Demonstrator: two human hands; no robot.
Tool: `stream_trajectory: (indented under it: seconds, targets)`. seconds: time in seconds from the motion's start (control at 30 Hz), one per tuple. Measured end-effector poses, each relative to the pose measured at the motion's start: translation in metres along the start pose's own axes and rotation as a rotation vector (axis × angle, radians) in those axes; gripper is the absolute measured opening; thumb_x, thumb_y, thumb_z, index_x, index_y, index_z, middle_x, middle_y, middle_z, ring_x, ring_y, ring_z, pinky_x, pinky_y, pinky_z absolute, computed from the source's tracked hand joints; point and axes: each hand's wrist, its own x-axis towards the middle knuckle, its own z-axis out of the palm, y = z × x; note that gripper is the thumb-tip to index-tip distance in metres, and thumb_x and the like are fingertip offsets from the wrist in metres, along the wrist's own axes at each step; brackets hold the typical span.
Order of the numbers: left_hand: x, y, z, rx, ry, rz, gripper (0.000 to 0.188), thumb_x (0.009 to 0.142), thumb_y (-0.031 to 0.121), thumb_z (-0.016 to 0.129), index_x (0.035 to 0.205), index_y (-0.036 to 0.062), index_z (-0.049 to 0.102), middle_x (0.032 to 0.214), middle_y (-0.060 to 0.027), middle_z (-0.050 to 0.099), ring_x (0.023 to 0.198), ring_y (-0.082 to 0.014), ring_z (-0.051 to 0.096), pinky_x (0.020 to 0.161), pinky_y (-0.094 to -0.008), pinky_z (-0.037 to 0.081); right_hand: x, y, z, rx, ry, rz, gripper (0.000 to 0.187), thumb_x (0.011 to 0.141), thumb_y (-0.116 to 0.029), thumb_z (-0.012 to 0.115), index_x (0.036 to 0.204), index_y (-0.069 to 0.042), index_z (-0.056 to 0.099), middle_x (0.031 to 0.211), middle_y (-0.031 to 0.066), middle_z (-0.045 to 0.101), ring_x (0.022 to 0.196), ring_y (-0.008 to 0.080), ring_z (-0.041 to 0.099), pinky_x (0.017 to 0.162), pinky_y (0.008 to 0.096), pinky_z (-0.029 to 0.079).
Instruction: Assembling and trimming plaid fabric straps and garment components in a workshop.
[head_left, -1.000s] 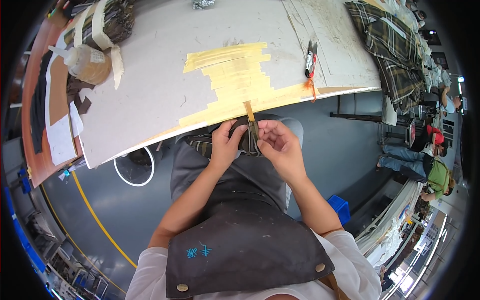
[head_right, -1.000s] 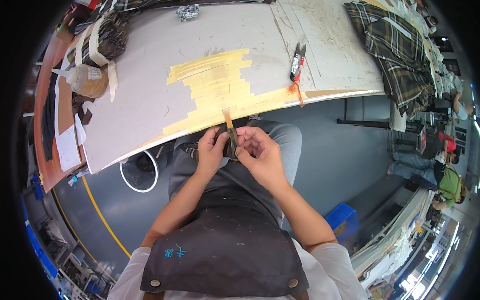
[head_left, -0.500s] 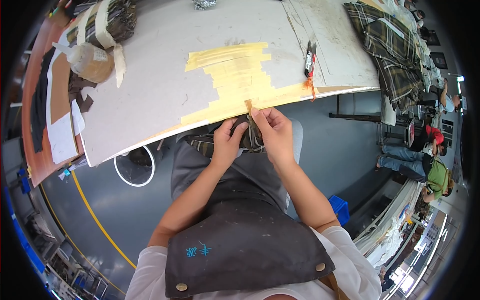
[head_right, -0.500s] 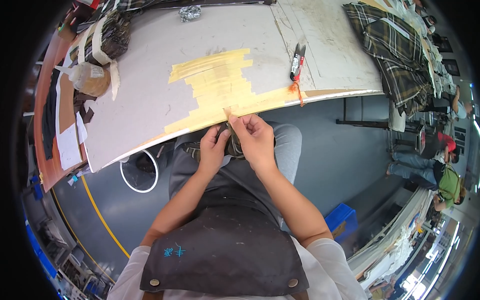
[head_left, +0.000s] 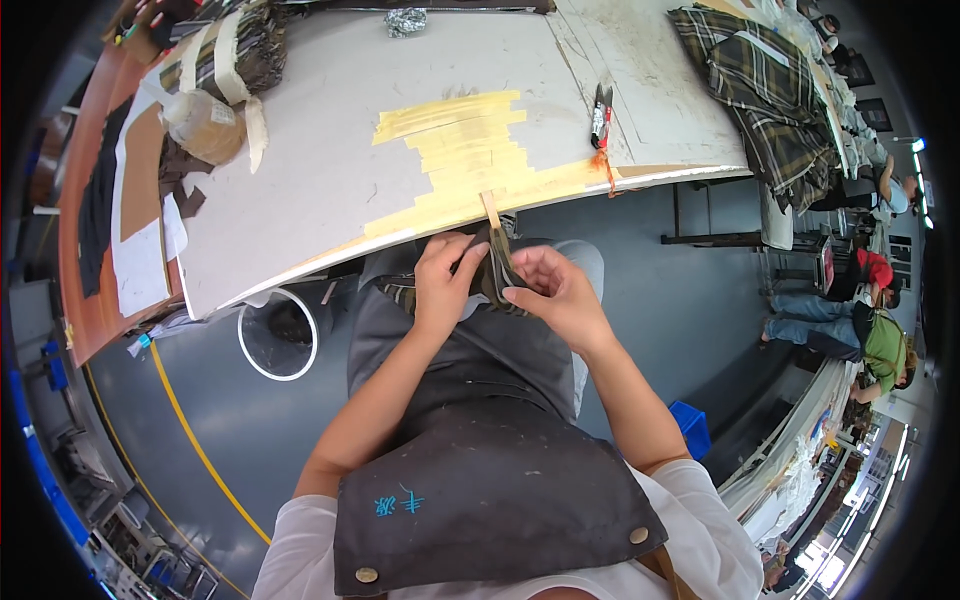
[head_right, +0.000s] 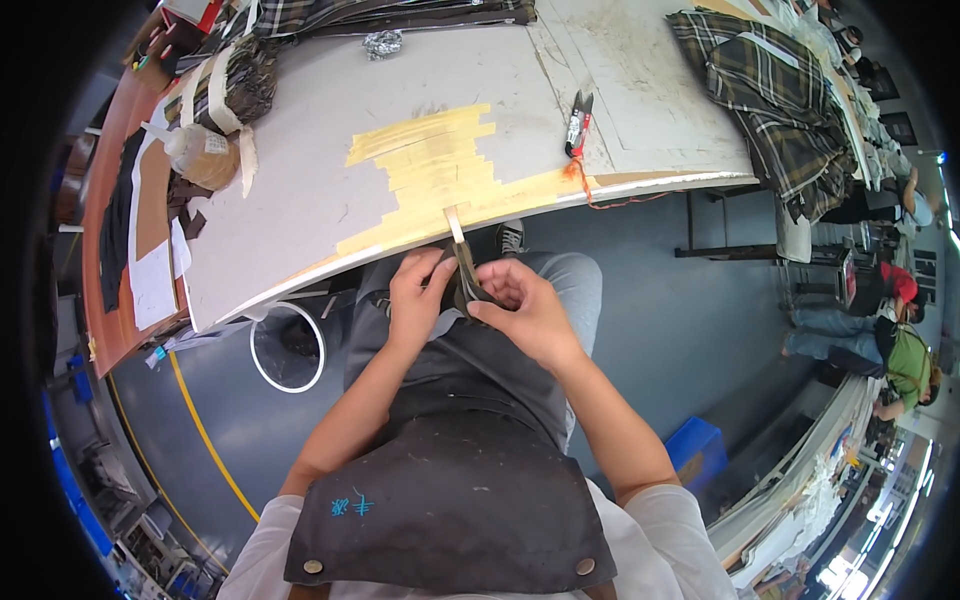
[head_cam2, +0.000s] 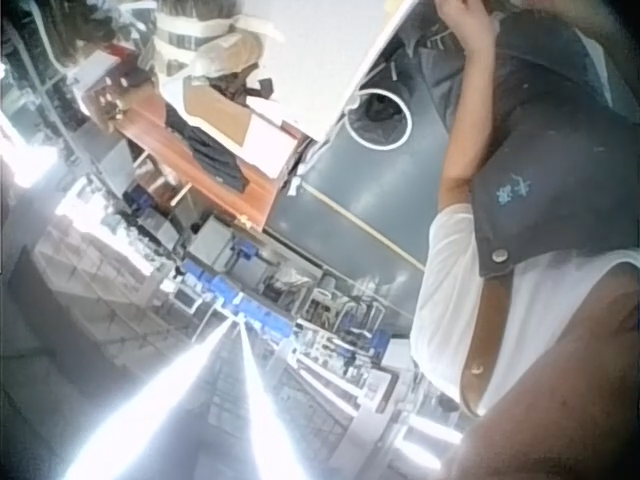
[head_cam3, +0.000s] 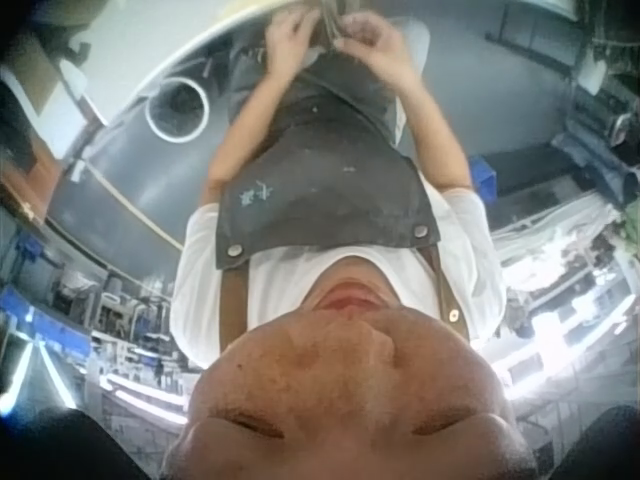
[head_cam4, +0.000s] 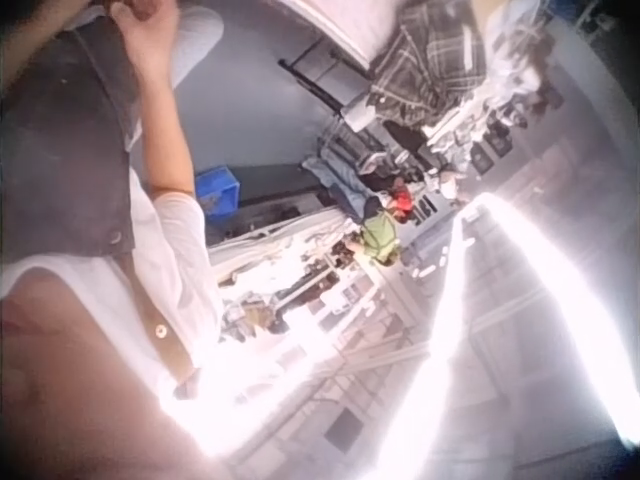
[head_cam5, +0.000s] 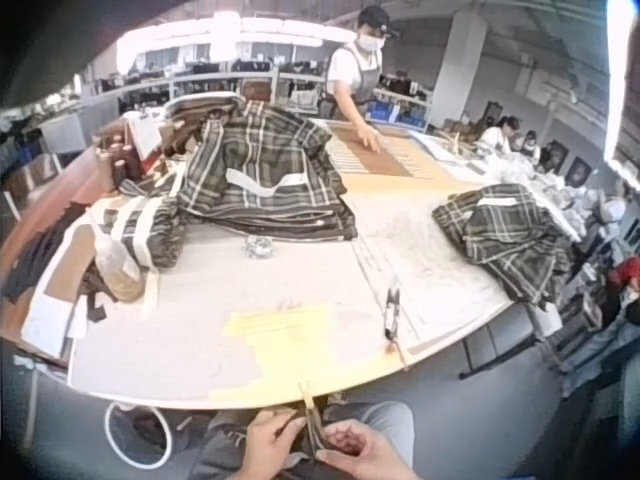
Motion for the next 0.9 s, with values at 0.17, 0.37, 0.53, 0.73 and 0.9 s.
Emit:
stream_trajectory:
  seconds: [0.17, 0.37, 0.53, 0.73, 0.9]
  targets:
    - [-0.032, 0.025, -0.017, 0.037, -0.018, 0.039, 0.013, 0.081, 0.01, 0.064, 0.084, -0.0022, 0.061, 0.074, -0.0063, 0.059, 0.065, -0.0095, 0.053, 0.059, -0.0218, 0.041, -0.036, 0.006, -0.003, -0.39, 0.089, -0.096, 0.014, 0.075, 0.002, 0.064, 0.087, -0.001, 0.058, 0.078, -0.0029, 0.058, 0.065, 0.0029, 0.047, 0.058, 0.019, 0.039]
    - [-0.065, 0.051, -0.049, -0.582, -0.39, -0.53, 0.013, 0.083, 0.008, 0.062, 0.093, 0.0034, 0.056, 0.089, -0.0012, 0.06, 0.081, -0.0069, 0.054, 0.076, -0.0202, 0.041, -0.076, -0.01, -0.003, -0.537, 0.051, -0.415, 0.016, 0.071, 0.005, 0.065, 0.084, 0.001, 0.059, 0.077, 0.0069, 0.057, 0.065, 0.0124, 0.053, 0.059, 0.0237, 0.044]
    - [-0.083, 0.047, -0.06, -1.01, -0.825, -0.625, 0.057, 0.074, 0.021, 0.072, 0.119, -0.002, 0.046, 0.11, -0.0083, 0.057, 0.101, -0.0142, 0.053, 0.093, -0.0288, 0.038, -0.095, -0.022, -0.008, -0.494, -0.022, -0.544, 0.019, 0.067, 0.009, 0.064, 0.082, -0.001, 0.058, 0.078, 0.0059, 0.056, 0.063, 0.0139, 0.054, 0.056, 0.0236, 0.044]
    - [-0.102, 0.033, -0.037, -1.414, -0.87, -0.706, 0.092, 0.052, 0.031, 0.087, 0.125, -0.001, 0.041, 0.117, -0.0109, 0.054, 0.104, -0.0197, 0.055, 0.088, -0.031, 0.045, -0.102, -0.035, -0.005, -0.494, -0.12, -0.533, 0.02, 0.066, 0.009, 0.062, 0.081, -0.003, 0.057, 0.075, 0.0043, 0.054, 0.057, 0.0117, 0.05, 0.049, 0.0239, 0.039]
    - [-0.101, 0.032, -0.042, -1.311, -0.79, -0.691, 0.077, 0.054, 0.021, 0.086, 0.116, -0.0022, 0.048, 0.106, -0.0094, 0.06, 0.095, -0.0189, 0.059, 0.084, -0.031, 0.046, -0.102, -0.037, -0.005, -0.477, -0.177, -0.506, 0.02, 0.066, 0.008, 0.062, 0.082, -0.003, 0.058, 0.072, 0.0032, 0.052, 0.053, 0.012, 0.048, 0.048, 0.0241, 0.038]
